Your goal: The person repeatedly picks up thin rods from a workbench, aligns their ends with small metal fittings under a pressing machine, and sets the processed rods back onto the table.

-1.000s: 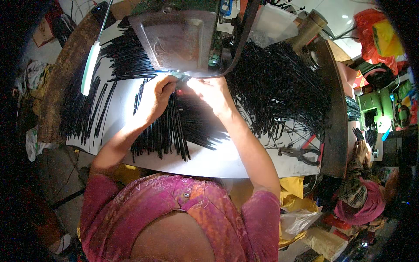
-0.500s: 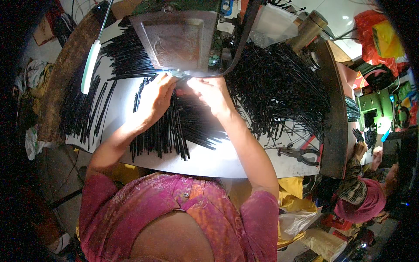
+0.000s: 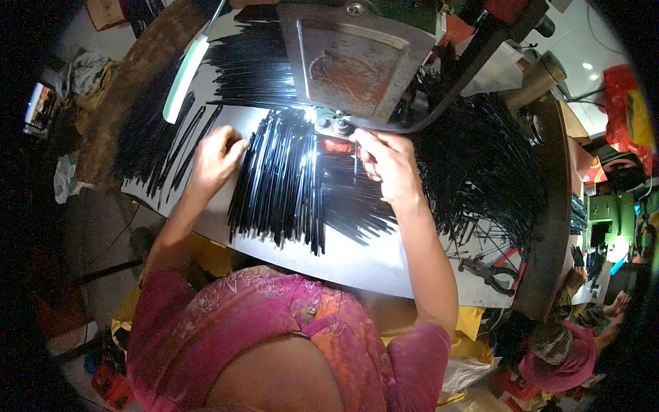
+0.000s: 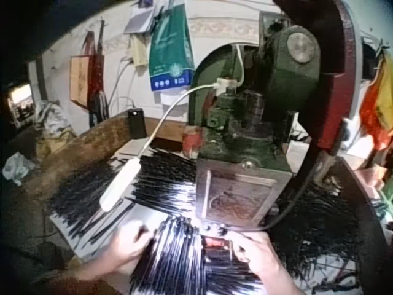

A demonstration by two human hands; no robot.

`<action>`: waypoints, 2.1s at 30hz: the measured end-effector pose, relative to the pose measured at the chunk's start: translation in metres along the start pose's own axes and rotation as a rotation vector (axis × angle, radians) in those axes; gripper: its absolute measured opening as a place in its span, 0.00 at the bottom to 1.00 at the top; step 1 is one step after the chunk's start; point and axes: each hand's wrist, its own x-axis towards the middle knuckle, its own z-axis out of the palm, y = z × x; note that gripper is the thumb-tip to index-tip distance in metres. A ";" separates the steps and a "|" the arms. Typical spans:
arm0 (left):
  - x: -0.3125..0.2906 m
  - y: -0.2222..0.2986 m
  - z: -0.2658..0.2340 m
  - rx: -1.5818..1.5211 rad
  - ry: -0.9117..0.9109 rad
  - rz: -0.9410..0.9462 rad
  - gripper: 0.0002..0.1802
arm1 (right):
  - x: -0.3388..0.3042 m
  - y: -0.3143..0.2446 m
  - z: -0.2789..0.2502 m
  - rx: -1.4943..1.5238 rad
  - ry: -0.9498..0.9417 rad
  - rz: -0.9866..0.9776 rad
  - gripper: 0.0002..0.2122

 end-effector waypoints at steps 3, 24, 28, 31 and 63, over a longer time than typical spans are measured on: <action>-0.003 -0.021 -0.002 0.127 -0.187 -0.231 0.17 | 0.000 0.002 -0.008 0.109 0.028 0.054 0.06; 0.021 0.046 0.046 -0.261 -0.135 0.306 0.10 | -0.012 0.009 0.003 0.411 0.246 -0.097 0.05; 0.027 0.057 0.058 -0.094 -0.001 0.413 0.08 | -0.001 0.012 0.008 0.510 0.256 -0.140 0.05; 0.029 0.061 0.062 -0.108 0.025 0.419 0.09 | 0.002 0.015 0.010 0.574 0.216 -0.188 0.05; 0.032 0.058 0.069 -0.011 -0.047 0.392 0.09 | 0.004 0.016 0.014 0.513 0.243 -0.238 0.07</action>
